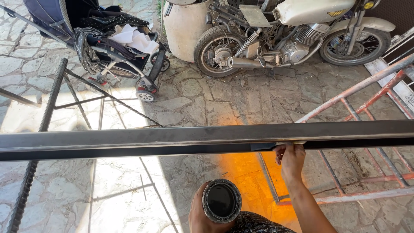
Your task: Painting a long metal beam with black paint using a brush and a small paint can.
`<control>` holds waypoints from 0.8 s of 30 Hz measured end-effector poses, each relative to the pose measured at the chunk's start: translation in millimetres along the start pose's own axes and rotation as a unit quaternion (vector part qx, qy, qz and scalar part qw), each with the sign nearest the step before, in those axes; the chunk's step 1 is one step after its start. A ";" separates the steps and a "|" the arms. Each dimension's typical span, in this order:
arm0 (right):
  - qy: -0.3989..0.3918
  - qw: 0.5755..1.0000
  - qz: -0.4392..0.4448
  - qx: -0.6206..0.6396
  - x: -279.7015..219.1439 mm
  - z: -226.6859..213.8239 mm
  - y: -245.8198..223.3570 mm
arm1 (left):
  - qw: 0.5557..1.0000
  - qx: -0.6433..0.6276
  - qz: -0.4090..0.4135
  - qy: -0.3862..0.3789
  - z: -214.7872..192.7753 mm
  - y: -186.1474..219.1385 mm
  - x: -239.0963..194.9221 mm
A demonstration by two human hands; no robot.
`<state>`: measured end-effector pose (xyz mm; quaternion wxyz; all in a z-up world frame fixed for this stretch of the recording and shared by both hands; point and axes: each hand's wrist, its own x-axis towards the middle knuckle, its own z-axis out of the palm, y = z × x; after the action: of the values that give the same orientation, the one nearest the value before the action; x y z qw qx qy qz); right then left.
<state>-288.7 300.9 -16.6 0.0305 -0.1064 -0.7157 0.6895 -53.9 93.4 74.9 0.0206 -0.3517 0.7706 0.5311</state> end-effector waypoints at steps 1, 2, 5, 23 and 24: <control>-0.003 0.997 0.035 0.074 5.2 -4.2 3.6 | 1.000 0.002 -0.004 -0.002 0.8 -0.9 0.2; -0.002 0.997 0.036 0.074 0.8 4.2 -2.2 | 1.000 0.003 -0.004 -0.002 1.9 -1.4 0.7; -0.059 0.994 0.077 0.041 -8.2 17.8 -10.2 | 1.000 0.023 -0.007 -0.017 1.8 3.6 0.5; 0.019 0.996 -0.065 -0.066 -1.8 -19.9 -2.7 | 0.999 0.040 0.005 -0.029 14.0 4.2 5.2; 0.021 0.998 -0.061 -0.005 -2.2 -19.6 0.3 | 0.998 0.042 -0.015 -0.036 13.4 6.7 4.4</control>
<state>-282.8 319.7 -15.8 0.0873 -0.0770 -0.7239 0.6801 -65.6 103.6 72.7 0.0705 -0.3425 0.7858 0.5101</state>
